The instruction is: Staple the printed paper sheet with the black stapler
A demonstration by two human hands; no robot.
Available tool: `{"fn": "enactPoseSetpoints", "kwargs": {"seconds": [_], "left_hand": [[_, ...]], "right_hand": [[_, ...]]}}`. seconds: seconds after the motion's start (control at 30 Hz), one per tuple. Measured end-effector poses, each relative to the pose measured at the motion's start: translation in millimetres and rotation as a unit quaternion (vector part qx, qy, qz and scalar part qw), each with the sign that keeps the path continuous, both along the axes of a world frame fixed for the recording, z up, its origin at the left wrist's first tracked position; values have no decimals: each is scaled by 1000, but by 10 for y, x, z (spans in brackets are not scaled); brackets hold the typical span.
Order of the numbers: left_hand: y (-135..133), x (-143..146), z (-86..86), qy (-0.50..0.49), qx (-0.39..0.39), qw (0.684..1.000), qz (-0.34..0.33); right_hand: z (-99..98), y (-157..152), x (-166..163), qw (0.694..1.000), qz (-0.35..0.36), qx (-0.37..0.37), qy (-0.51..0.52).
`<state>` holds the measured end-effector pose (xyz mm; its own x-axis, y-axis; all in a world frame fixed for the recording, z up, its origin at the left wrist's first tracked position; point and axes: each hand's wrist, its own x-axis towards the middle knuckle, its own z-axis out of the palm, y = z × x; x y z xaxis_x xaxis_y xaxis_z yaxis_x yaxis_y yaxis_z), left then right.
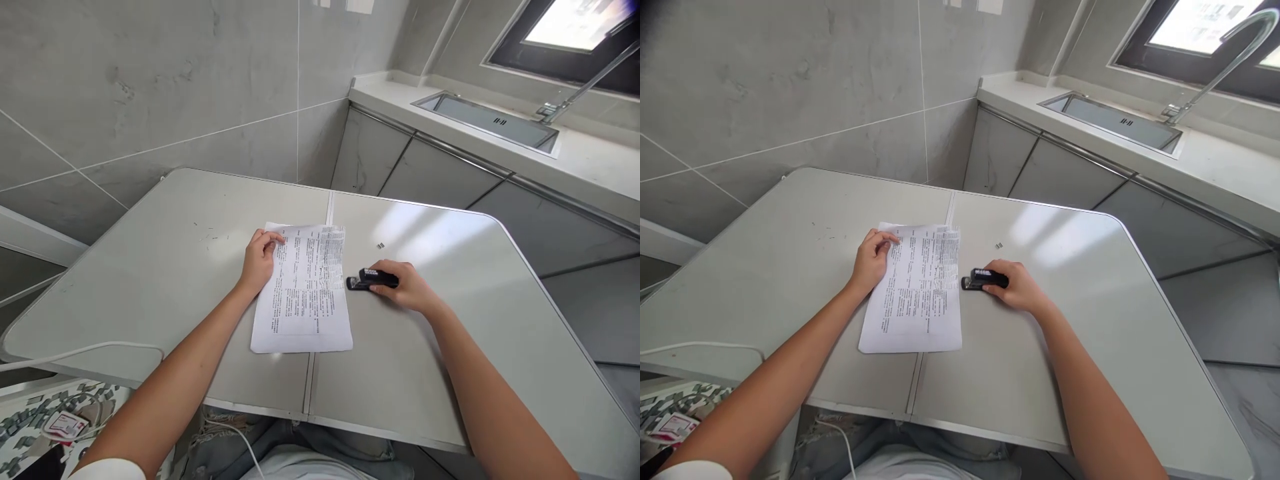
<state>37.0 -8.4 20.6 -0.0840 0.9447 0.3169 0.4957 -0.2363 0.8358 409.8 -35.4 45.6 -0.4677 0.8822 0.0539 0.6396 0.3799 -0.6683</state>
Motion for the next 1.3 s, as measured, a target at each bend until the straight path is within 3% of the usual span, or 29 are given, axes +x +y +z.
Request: {"fn": "enactPoseSetpoints", "kwargs": {"seconds": [0.1, 0.17, 0.3, 0.43, 0.57, 0.63, 0.83, 0.97, 1.07, 1.23, 1.3], "left_hand": [[13, -3, 15, 9, -1, 1000, 3], [12, 4, 12, 26, -5, 1000, -3], [-15, -14, -4, 98, -26, 995, -12], [-57, -54, 29, 204, 24, 979, -17], [-127, 50, 63, 297, 57, 942, -147], [-174, 151, 73, 332, 52, 925, -180], [-236, 312, 116, 330, 85, 923, -179], [-224, 284, 9, 341, -5, 909, -239], [-219, 274, -88, 354, -51, 902, -240], [-224, 295, -120, 354, -55, 904, -234], [-232, 307, -114, 354, -55, 905, -230]], "right_hand": [[69, -70, -70, 993, 112, -42, 21], [96, -107, -125, 989, 139, -50, 25], [111, -136, -180, 988, 148, -35, 23], [97, -128, -167, 988, 150, -31, 25], [83, -123, -167, 987, 155, -30, 26], [80, -122, -180, 987, 158, -23, 31], [57, -108, -216, 984, 171, -7, 47], [30, -110, -215, 983, 176, 1, 54], [-13, -106, -218, 990, 133, 16, 51], [-132, -46, -249, 988, -93, 114, 38], [-160, -36, -272, 988, -105, 115, 22]]}}
